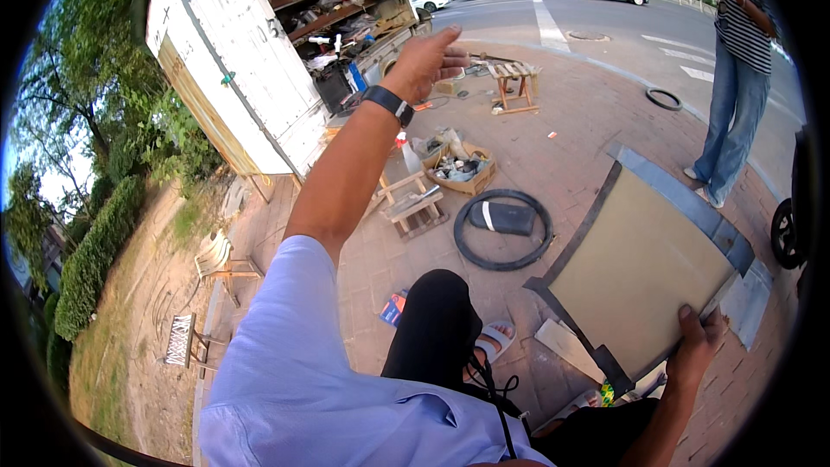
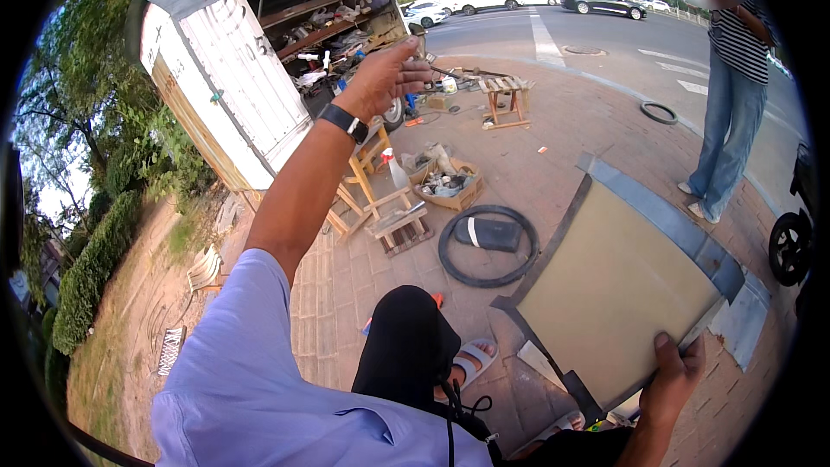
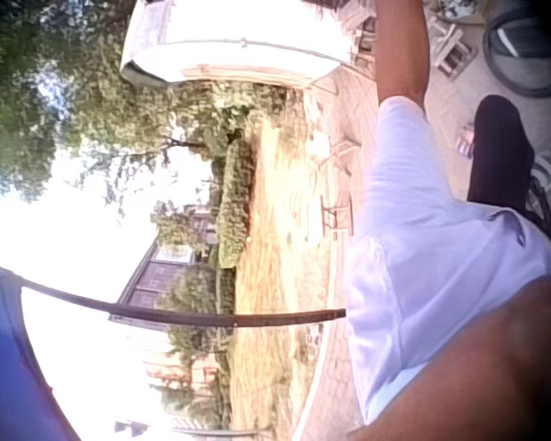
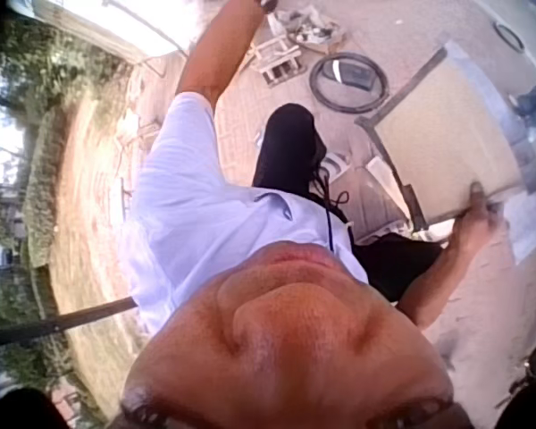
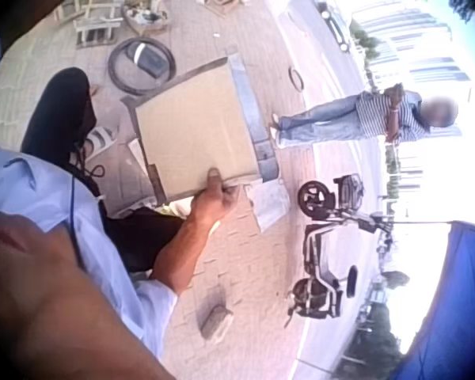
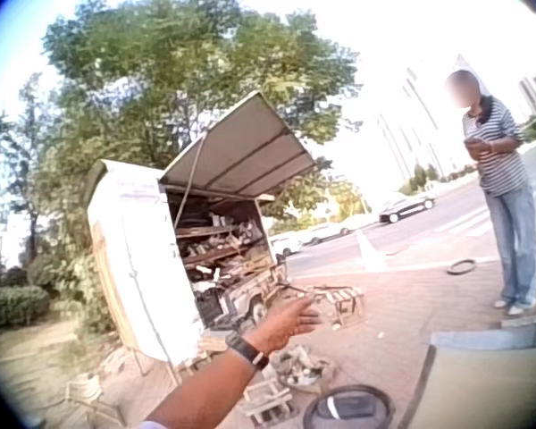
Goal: The person sits on the ground and assembles a rectangular frame by fitting a beige panel into a grey border. They use a hammer to tap the frame components together and adjust the fit of the panel within the border.
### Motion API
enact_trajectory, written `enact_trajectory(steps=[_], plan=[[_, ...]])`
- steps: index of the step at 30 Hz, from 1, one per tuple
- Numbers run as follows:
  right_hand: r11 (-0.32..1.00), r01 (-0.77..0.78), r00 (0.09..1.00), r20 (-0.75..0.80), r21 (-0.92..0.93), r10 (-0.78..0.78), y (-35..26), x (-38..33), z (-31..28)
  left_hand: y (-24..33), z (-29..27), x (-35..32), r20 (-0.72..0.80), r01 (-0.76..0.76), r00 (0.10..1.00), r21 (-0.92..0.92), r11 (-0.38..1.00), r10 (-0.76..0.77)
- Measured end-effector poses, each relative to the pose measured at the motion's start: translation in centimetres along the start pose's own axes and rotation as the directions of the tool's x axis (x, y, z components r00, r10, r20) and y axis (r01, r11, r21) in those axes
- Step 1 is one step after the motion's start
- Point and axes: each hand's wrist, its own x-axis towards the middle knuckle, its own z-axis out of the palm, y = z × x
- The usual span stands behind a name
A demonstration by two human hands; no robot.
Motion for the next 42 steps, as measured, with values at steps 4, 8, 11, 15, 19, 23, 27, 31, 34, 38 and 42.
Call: enact_trajectory(steps=[4,8,11,15,19,23,27,31,34,38,42], plan=[[0.998,-0.046,0.998,0.042,0.033,0.044,-0.5,-0.1,0.0,-10.6,9.0,-7.9,0.469,0.346,0.836,-0.048,0.937,-0.285],[0.992,-0.103,0.992,0.087,0.072,0.096,-0.6,0.0,0.5,-17.1,13.6,-12.8,0.773,0.593,0.593,-0.227,0.772,-0.228],[0.988,-0.136,0.988,0.076,0.068,0.131,-0.1,0.1,0.4,-18.7,16.3,-14.8,0.833,0.629,0.539,-0.296,0.719,-0.128],[0.976,-0.194,0.980,0.061,0.096,0.188,0.2,0.4,0.2,-18.8,17.3,-15.7,0.824,0.698,0.544,-0.339,0.631,-0.159],[0.975,-0.203,0.979,0.041,0.087,0.200,0.4,0.7,0.6,-19.4,17.3,-15.6,0.824,0.692,0.550,-0.358,0.627,-0.137],[0.973,-0.214,0.977,0.028,0.082,0.212,0.5,0.9,1.1,-19.2,17.4,-15.8,0.779,0.655,0.600,-0.350,0.670,-0.180],[0.970,-0.232,0.973,0.034,0.076,0.230,0.8,1.2,1.5,-19.4,17.4,-16.0,0.741,0.644,0.633,-0.345,0.682,-0.222],[0.966,-0.245,0.969,0.040,0.078,0.243,0.8,1.5,2.3,-19.4,16.9,-15.7,0.733,0.644,0.634,-0.324,0.694,-0.247],[0.962,-0.262,0.964,0.063,0.076,0.258,0.9,1.8,2.6,-19.3,16.6,-15.5,0.731,0.658,0.633,-0.335,0.674,-0.254],[0.958,-0.281,0.958,0.077,0.059,0.276,0.9,2.1,3.3,-19.6,16.2,-15.3,0.725,0.660,0.640,-0.346,0.667,-0.257],[0.956,-0.291,0.955,0.067,0.032,0.289,1.1,2.4,3.9,-19.3,15.6,-15.2,0.708,0.649,0.657,-0.355,0.673,-0.259]])
